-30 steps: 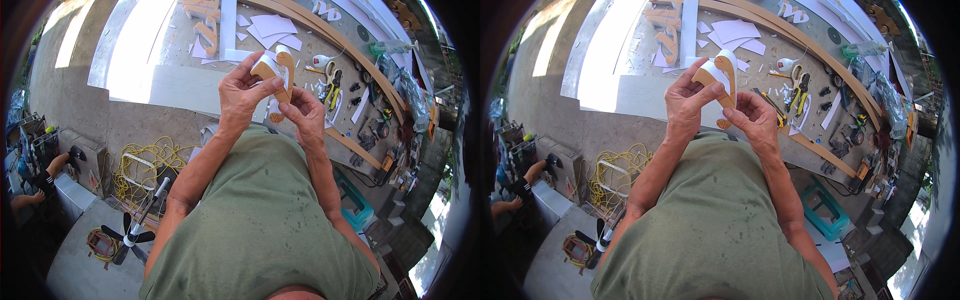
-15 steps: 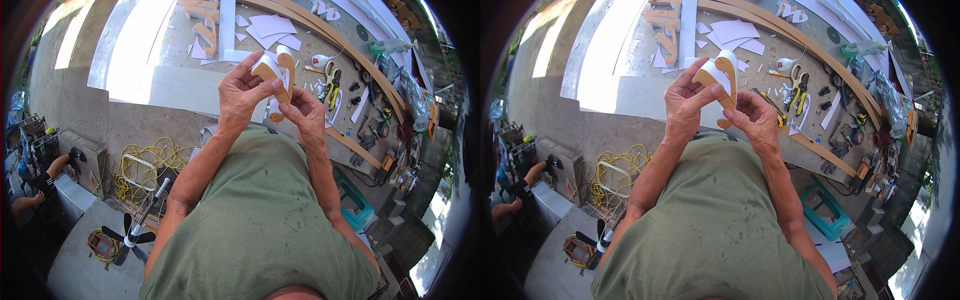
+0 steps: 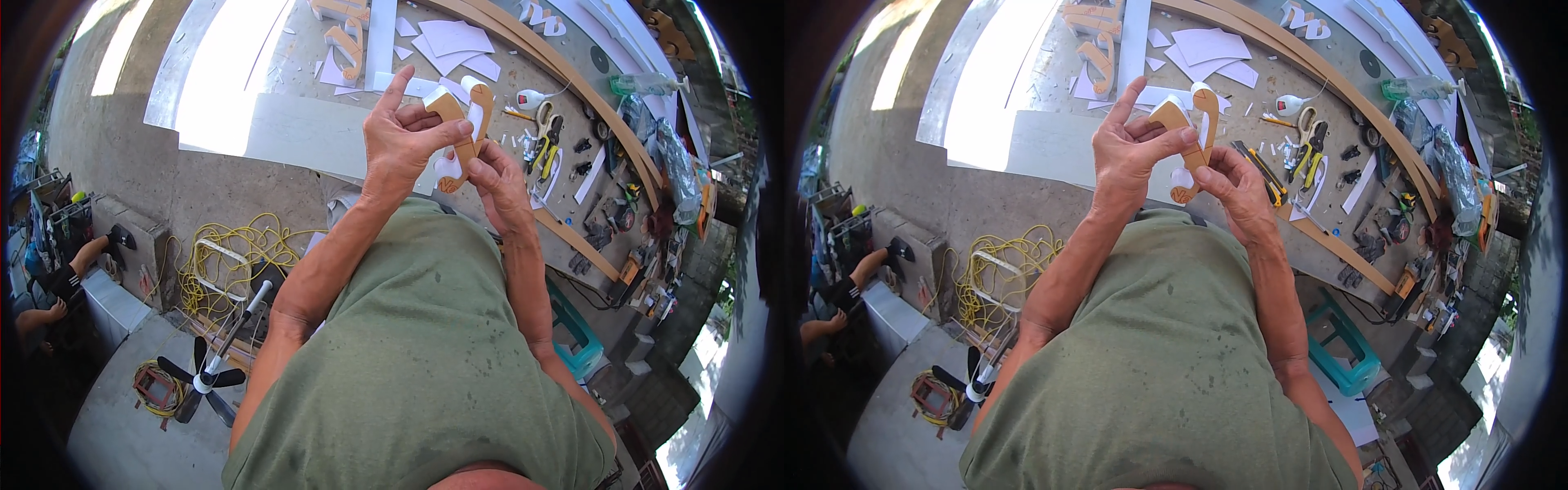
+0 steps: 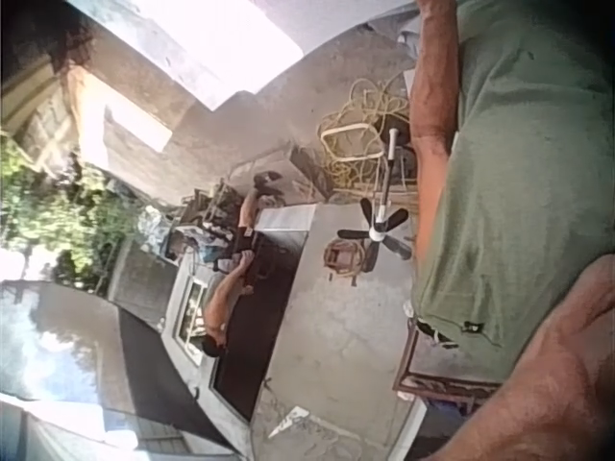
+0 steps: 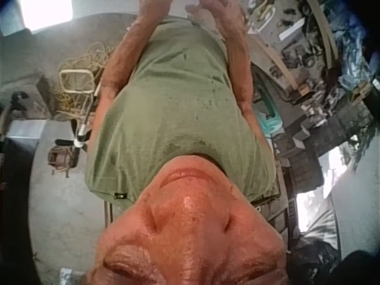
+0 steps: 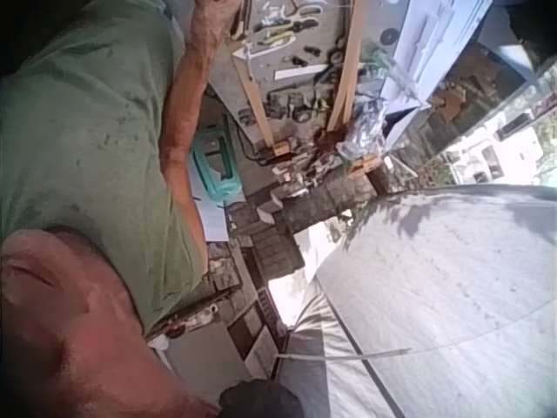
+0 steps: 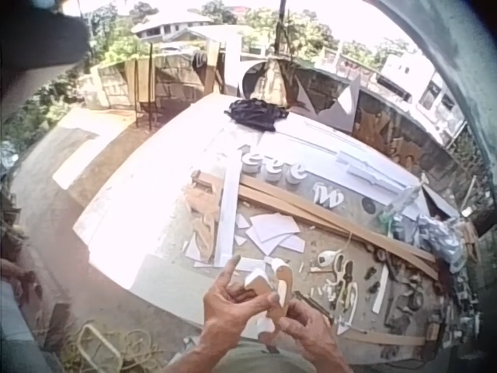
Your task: Assembling foam or acrylic 3D sign letters by applying adhesive tape and joining the components together.
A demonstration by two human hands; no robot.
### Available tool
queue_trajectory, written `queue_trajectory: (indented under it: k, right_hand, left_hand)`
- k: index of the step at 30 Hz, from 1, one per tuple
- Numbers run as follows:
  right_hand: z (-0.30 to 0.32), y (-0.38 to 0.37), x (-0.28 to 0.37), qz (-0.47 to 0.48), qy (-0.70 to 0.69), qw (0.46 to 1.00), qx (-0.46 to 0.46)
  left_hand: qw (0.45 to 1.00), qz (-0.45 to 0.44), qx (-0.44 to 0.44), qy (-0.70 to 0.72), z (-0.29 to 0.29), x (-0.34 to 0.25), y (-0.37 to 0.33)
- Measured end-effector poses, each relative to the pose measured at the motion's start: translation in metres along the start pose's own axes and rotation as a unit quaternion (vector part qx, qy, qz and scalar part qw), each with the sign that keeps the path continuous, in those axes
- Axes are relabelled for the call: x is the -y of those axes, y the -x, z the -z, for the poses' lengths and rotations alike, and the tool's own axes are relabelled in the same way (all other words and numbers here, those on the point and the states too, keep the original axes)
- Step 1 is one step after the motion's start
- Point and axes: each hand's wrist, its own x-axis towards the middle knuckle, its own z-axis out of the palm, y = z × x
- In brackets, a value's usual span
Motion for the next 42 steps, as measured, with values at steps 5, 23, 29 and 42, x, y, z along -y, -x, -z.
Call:
queue_trajectory:
  k: [5,23,29,42]
  right_hand:
    - [0.004,-0.013,0.006,0.008,-0.002,1.0,0.022]
    - [0.015,-0.014,0.007,0.034,-0.023,0.999,-0.024]
    - [0.017,-0.014,0.02,0.071,-0.049,0.995,-0.055]
    - [0.002,-0.016,0.017,0.111,-0.069,0.988,-0.082]
  left_hand:
    - [0.999,0.042,0.025,-0.023,0.017,0.01,-0.01]
    - [0.994,0.047,0.038,-0.094,0.021,0.015,-0.006]
    - [0.958,0.165,0.163,-0.172,0.026,-0.001,0.026]
    - [0.982,0.133,0.093,-0.093,0.015,0.009,0.029]
